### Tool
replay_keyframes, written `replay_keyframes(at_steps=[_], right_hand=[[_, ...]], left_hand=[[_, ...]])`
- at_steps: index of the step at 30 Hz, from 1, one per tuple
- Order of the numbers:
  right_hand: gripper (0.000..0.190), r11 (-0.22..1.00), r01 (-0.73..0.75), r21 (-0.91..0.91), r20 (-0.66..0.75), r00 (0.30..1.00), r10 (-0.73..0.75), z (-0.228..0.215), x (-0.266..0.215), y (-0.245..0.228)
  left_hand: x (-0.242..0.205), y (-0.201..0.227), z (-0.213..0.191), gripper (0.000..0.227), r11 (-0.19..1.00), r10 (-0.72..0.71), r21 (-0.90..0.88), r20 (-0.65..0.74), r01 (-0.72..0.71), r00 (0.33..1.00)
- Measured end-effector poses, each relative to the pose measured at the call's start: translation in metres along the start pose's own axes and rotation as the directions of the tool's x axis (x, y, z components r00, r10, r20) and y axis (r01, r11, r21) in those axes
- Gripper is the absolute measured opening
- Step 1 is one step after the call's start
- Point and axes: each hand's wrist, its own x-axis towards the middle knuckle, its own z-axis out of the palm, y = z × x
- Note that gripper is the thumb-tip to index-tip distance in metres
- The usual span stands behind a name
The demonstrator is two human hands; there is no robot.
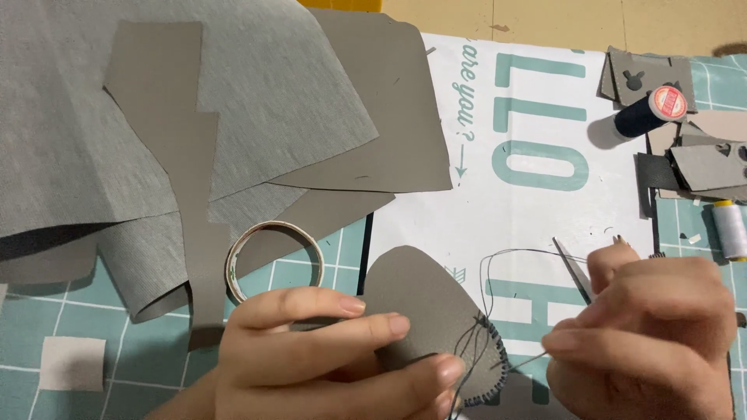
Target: Hand-sewing the edges of a small grey rabbit face made of felt on a crafting table.
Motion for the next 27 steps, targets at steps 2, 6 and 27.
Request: replay_keyframes(at_steps=[2,6,27], right_hand=[[0.02,0.995,0.102,0.011,0.012,0.995,-0.103,0.001,0.003,0.002],[0.017,1.0,0.027,-0.012,0.1,0.995,-0.026,-0.002,0.002,-0.008],[0.011,0.999,-0.029,-0.034,0.183,0.983,0.034,-0.004,-0.005,-0.016]], left_hand=[[0.0,-0.001,0.001,0.005,1.0,-0.005,-0.006,0.001,0.005,1.0],[0.0,-0.005,0.004,0.01,0.998,0.055,-0.007,-0.032,-0.055,0.998],[0.004,-0.004,0.005,0.014,0.998,0.035,-0.055,-0.033,-0.037,0.999]])
